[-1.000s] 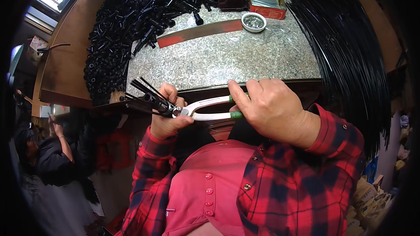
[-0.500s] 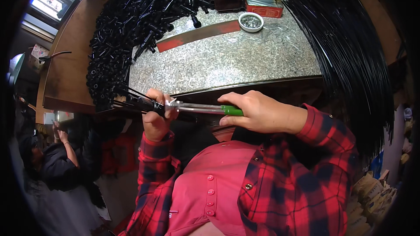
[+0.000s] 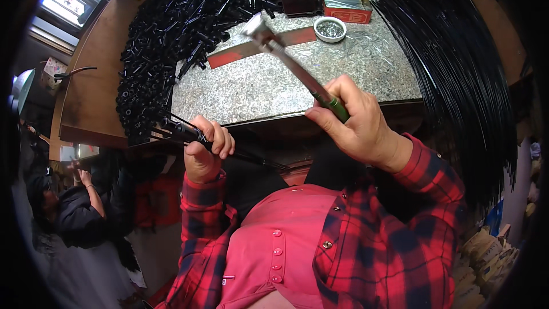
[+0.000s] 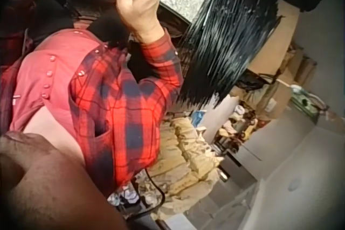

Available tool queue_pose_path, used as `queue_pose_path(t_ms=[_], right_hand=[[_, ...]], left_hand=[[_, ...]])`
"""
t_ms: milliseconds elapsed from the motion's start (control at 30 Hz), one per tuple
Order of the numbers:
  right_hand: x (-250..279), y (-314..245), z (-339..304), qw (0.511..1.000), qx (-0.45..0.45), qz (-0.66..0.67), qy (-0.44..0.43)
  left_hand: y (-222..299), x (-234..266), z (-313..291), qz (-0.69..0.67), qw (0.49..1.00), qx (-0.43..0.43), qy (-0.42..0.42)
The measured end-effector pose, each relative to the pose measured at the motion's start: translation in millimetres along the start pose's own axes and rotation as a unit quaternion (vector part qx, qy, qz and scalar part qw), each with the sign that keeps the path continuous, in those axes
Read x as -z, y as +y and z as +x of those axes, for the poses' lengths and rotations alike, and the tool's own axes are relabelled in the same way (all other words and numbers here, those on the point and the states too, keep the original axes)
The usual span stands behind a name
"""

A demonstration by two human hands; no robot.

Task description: The person assembles components by gathering plastic rods, inserting their ends into a plastic cap, and securing the bundle by crimping wire around the base with pliers.

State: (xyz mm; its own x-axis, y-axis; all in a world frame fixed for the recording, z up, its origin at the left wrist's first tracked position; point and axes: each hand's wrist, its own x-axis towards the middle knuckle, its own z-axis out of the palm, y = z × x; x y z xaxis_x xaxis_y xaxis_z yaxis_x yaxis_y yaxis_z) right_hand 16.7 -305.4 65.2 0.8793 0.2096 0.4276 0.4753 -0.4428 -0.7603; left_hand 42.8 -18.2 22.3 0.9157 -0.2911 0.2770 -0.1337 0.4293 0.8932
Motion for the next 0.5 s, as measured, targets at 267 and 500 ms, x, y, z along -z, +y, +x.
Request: queue_pose_path(t_ms=[267, 500], right_hand=[[4, -18, 22, 0.902, 0.251, -0.346, 0.056], [-8, -12, 17, 0.820, 0.296, -0.483, 0.082]], left_hand=[[-4, -13, -1, 0.012, 1.000, -0.003, -0.020], [-14, -13, -6, 0.004, 0.996, 0.041, 0.079]])
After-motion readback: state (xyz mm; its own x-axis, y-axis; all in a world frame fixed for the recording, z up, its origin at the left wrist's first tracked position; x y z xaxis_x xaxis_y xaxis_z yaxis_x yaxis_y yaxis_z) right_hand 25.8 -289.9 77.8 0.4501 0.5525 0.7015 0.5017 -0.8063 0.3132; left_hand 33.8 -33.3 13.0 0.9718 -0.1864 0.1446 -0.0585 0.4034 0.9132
